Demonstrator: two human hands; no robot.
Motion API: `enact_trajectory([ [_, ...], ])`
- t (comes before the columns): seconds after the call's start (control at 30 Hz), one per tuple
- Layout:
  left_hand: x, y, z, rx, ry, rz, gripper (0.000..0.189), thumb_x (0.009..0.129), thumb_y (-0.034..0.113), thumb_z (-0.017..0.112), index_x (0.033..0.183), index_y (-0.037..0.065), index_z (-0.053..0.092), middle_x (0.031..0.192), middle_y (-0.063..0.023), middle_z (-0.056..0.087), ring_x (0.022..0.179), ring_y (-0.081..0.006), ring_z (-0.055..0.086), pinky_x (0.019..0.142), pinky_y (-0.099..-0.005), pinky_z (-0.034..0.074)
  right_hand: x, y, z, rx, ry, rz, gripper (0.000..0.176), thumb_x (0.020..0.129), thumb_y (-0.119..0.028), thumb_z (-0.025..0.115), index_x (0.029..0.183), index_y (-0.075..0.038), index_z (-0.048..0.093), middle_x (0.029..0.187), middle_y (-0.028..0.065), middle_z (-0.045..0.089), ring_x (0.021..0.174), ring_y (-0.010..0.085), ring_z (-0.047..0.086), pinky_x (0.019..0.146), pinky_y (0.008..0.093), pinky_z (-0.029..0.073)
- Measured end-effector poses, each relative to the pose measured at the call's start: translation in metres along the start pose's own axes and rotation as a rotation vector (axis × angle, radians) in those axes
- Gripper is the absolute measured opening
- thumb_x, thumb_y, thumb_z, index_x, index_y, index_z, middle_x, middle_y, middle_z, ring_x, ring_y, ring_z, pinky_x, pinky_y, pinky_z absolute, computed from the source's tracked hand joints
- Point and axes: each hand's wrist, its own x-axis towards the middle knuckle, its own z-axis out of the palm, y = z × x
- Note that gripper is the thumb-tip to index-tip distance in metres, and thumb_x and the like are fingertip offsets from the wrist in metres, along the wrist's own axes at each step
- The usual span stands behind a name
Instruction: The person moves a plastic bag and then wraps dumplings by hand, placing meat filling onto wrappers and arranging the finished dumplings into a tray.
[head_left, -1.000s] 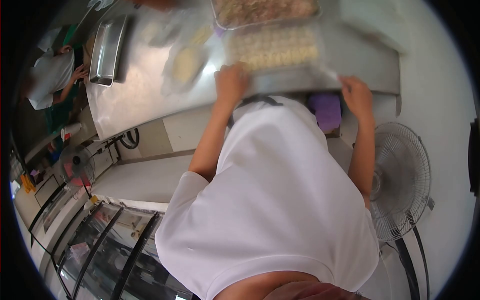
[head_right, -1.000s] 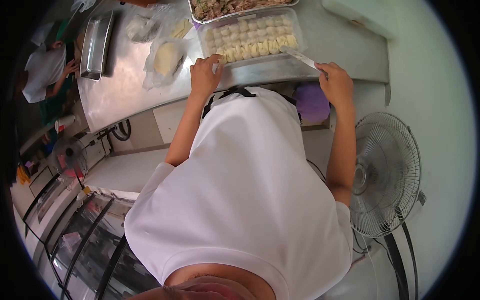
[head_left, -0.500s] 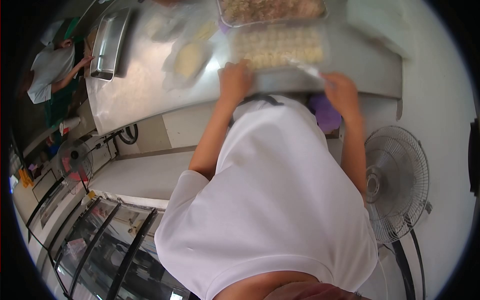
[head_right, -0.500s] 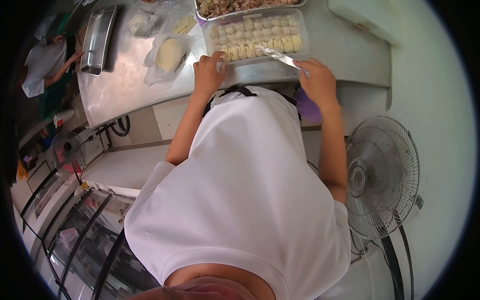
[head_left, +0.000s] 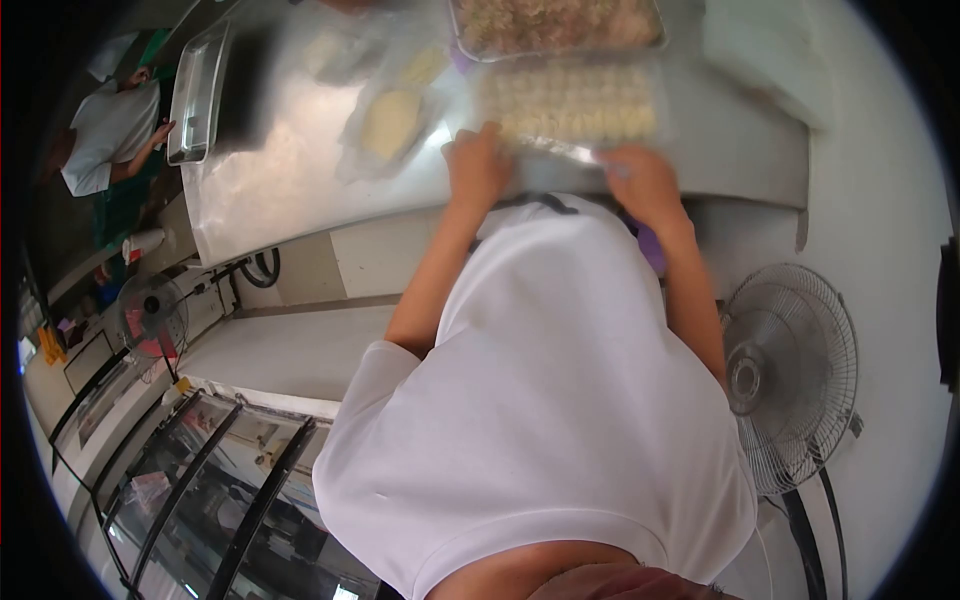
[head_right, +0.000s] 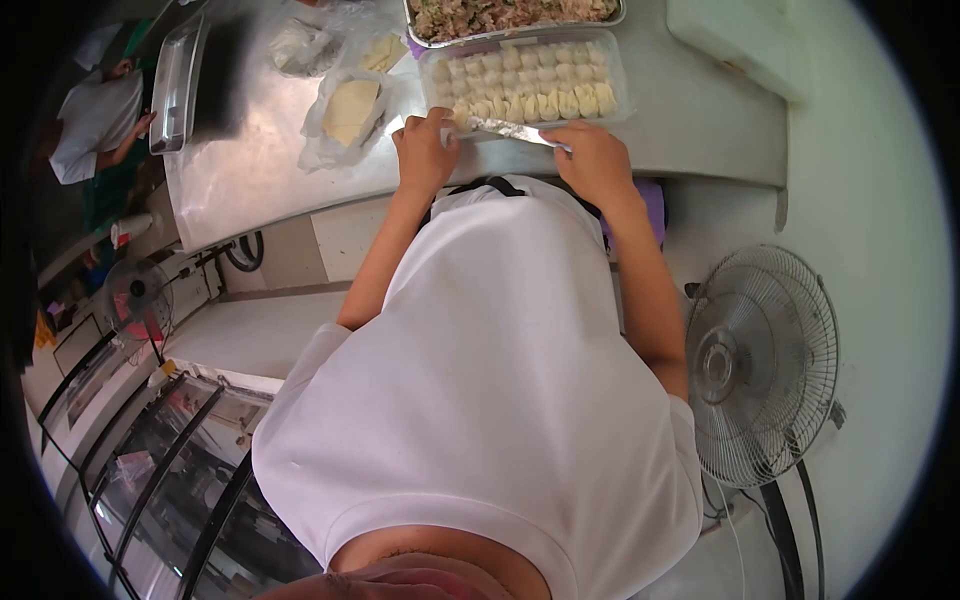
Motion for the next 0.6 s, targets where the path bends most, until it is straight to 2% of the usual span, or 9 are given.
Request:
enact_trajectory([
  [0.03, 0.001, -0.002, 0.001, 0.001, 0.003, -0.001, 0.034, 0.076, 0.008, 0.068, 0.110, 0.011, 0.061, 0.095, -0.0030, 0.071, 0.098, -0.0264, 0.059, 0.087, -0.0444, 0.038, 0.002, -0.002, 0.002, -0.018, -0.068, 0.027, 0.025, 0.083, -0.011, 0.060, 0.104, -0.014, 0.073, 0.096, 0.0055, 0.067, 0.087, 0.0288, 0.064, 0.075, 0.0391, 0.051],
  [0.33, 0.007, 0.002, 0.006, -0.070, -0.051, -0.031, 0.033, 0.076, 0.007, 0.066, 0.109, 0.012, 0.061, 0.095, -0.0006, 0.072, 0.099, -0.0257, 0.059, 0.088, -0.0433, 0.037, 0.007, -0.001, -0.012, 0.015, -0.039, -0.010, 0.025, 0.082, -0.011, 0.060, 0.103, -0.014, 0.074, 0.096, 0.0055, 0.067, 0.086, 0.0285, 0.064, 0.074, 0.0390, 0.051],
  [0.5, 0.009, 0.009, -0.002, 0.039, -0.068, -0.091, 0.031, 0.077, 0.008, 0.065, 0.107, 0.013, 0.061, 0.095, 0.0002, 0.072, 0.094, -0.0238, 0.061, 0.086, -0.0433, 0.038, 0.014, -0.002, -0.002, -0.010, -0.074, -0.009, 0.026, 0.082, -0.012, 0.060, 0.104, -0.014, 0.074, 0.097, 0.0054, 0.068, 0.086, 0.0287, 0.064, 0.076, 0.0388, 0.051],
  [0.6, 0.008, -0.001, -0.011, 0.006, -0.033, -0.060, 0.029, 0.076, 0.008, 0.065, 0.105, 0.011, 0.062, 0.094, -0.0001, 0.072, 0.089, -0.0251, 0.062, 0.084, -0.0419, 0.040, 0.015, -0.002, 0.000, -0.015, -0.078, -0.001, 0.026, 0.082, -0.012, 0.060, 0.104, -0.014, 0.074, 0.097, 0.0059, 0.068, 0.086, 0.0288, 0.064, 0.076, 0.0390, 0.051],
])
